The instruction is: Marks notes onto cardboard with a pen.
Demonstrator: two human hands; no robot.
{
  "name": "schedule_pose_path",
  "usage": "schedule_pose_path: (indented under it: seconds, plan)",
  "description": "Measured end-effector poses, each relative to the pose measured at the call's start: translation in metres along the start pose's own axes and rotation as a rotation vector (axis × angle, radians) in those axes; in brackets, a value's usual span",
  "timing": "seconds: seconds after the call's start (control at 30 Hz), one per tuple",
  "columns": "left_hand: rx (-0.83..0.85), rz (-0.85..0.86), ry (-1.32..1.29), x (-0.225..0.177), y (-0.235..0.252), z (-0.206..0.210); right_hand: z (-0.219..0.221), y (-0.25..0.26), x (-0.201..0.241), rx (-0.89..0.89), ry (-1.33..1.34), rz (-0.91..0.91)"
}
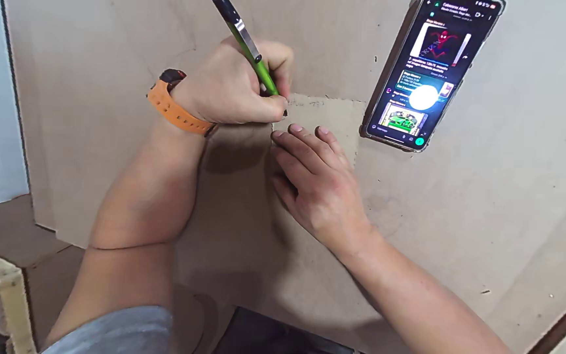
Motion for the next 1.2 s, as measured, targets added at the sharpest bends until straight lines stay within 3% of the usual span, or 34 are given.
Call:
schedule_pose_path:
  seconds: [1.2]
  plan:
    - [0.001,-0.031,-0.03,0.0012,-0.003,0.0031,0.0008,0.0002,-0.0002,-0.008,0.02,0.018]
Point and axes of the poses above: each hand's wrist, its own y-axis towards the middle knuckle, its own z-axis out of the palm, x = y × z, the point moved 8 cm from there along y, towards the middle knuckle, and after that the axes turned 15 degrees about -x, right-handed, at the moved point
